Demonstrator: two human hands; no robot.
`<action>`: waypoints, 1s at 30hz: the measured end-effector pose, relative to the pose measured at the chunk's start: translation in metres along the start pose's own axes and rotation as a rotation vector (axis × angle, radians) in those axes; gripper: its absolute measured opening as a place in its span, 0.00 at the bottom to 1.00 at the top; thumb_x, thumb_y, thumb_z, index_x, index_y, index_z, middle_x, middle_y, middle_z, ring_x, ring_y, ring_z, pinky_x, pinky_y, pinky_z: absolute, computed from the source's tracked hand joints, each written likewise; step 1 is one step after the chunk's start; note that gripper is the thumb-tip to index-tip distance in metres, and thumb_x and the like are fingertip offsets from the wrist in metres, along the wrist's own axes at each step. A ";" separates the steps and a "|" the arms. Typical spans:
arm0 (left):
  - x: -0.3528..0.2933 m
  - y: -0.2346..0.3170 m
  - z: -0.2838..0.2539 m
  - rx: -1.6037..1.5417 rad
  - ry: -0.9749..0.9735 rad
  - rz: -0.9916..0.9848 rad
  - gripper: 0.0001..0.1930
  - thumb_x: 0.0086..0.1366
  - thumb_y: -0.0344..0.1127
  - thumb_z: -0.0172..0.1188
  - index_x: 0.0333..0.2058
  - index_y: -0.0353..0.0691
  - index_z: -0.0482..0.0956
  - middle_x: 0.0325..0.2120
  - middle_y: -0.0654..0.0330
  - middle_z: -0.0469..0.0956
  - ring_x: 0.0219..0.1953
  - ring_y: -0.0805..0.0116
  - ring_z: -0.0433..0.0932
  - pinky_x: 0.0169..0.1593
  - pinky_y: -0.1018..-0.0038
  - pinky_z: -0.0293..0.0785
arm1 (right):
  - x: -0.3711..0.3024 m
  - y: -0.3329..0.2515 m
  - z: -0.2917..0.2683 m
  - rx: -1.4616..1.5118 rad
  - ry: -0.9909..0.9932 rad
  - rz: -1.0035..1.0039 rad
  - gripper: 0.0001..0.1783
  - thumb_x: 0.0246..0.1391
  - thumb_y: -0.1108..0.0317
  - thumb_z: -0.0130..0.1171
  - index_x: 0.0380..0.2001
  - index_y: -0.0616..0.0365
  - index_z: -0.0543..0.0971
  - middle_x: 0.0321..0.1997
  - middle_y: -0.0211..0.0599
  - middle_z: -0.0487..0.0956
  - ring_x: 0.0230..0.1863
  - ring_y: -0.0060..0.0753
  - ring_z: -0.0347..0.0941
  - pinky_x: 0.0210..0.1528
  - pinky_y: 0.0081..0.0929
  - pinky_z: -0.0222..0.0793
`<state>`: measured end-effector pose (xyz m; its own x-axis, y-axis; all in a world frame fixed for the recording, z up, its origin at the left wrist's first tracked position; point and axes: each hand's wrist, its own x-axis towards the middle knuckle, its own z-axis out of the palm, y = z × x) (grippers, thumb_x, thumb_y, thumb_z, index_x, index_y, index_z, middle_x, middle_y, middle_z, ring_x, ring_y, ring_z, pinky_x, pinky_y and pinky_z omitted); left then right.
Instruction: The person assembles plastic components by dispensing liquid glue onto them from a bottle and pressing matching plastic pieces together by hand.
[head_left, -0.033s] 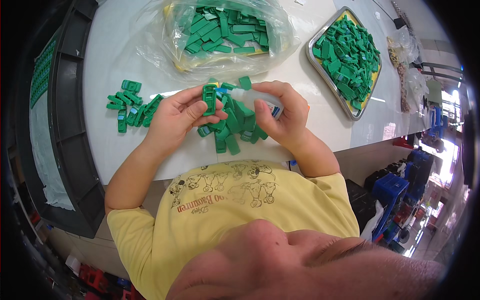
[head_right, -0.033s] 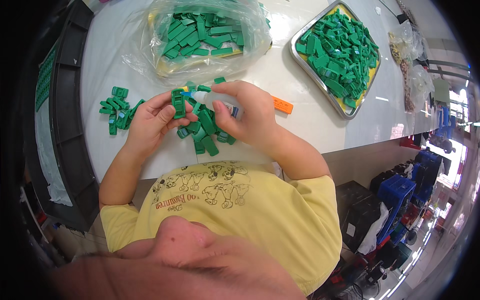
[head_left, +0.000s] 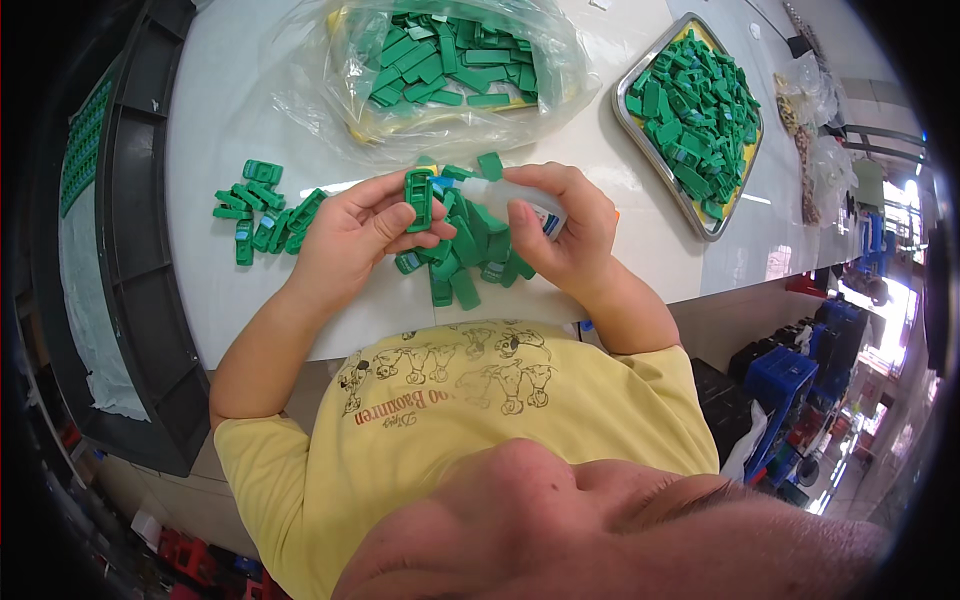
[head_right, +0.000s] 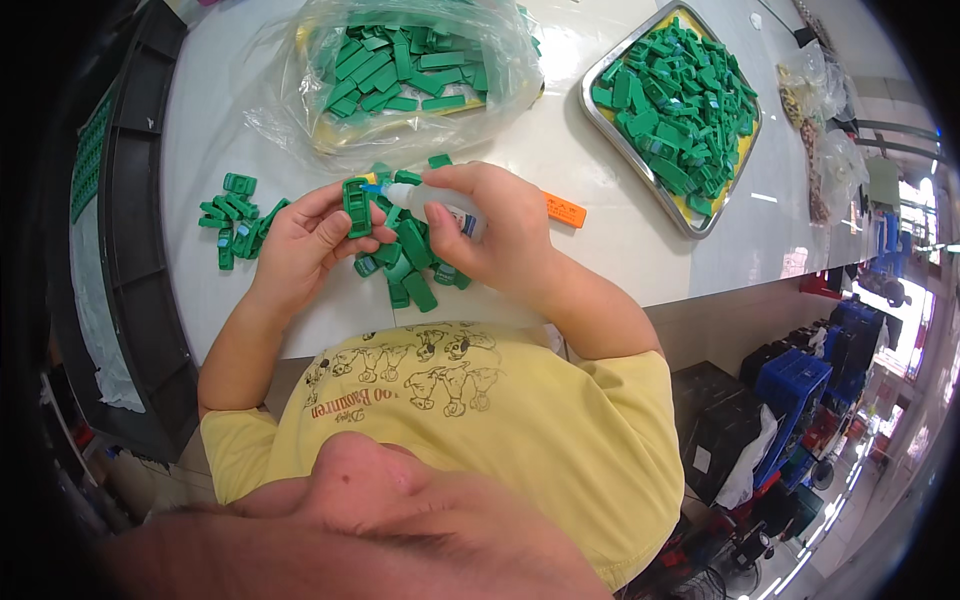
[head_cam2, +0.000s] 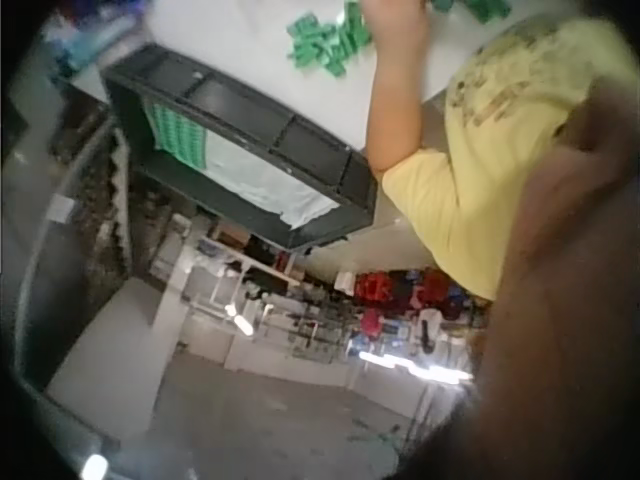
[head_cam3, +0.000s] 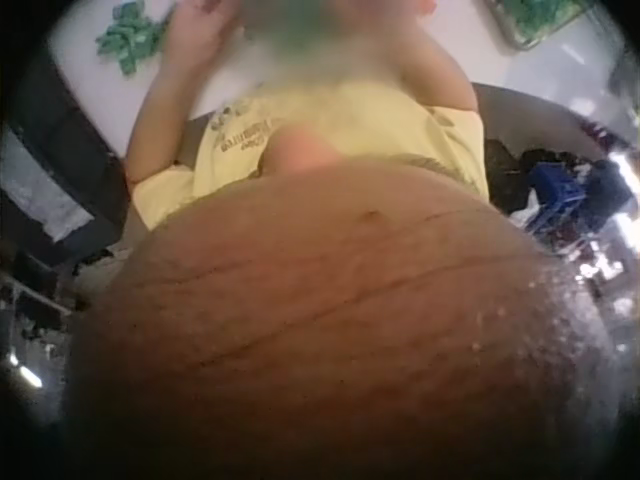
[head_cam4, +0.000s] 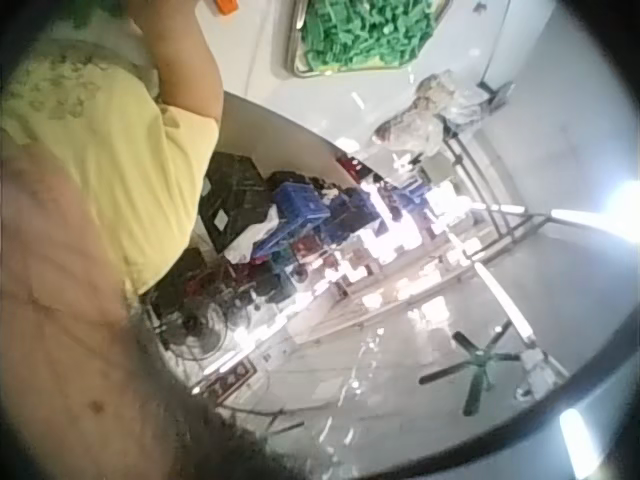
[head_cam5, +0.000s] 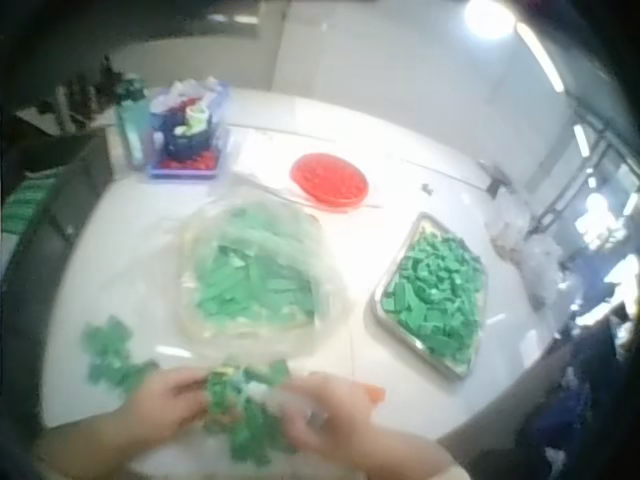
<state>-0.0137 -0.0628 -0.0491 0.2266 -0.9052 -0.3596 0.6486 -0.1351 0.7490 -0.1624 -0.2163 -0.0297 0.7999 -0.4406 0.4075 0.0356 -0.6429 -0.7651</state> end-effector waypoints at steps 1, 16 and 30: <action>0.000 0.000 0.001 0.008 0.005 -0.006 0.19 0.61 0.30 0.48 0.50 0.30 0.61 0.39 0.53 0.72 0.39 0.61 0.75 0.42 0.74 0.73 | 0.000 0.000 0.000 0.000 0.000 0.001 0.13 0.38 0.73 0.59 0.33 0.62 0.74 0.27 0.40 0.75 0.25 0.35 0.73 0.26 0.24 0.68; 0.004 0.000 0.002 0.020 0.003 -0.008 0.20 0.61 0.31 0.49 0.50 0.31 0.61 0.39 0.52 0.72 0.39 0.61 0.75 0.39 0.75 0.74 | 0.004 0.004 -0.001 -0.038 -0.041 -0.234 0.13 0.37 0.78 0.55 0.32 0.64 0.72 0.16 0.35 0.67 0.14 0.27 0.62 0.16 0.20 0.57; 0.005 0.001 0.001 0.022 0.042 -0.001 0.20 0.61 0.31 0.49 0.50 0.31 0.60 0.40 0.53 0.71 0.40 0.62 0.75 0.38 0.78 0.75 | 0.004 0.005 -0.001 -0.026 -0.096 -0.237 0.10 0.38 0.77 0.54 0.29 0.65 0.72 0.21 0.39 0.72 0.15 0.31 0.65 0.17 0.22 0.61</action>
<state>-0.0126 -0.0678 -0.0498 0.2567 -0.8872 -0.3833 0.6332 -0.1453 0.7603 -0.1597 -0.2221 -0.0313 0.8243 -0.2153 0.5237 0.2144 -0.7374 -0.6406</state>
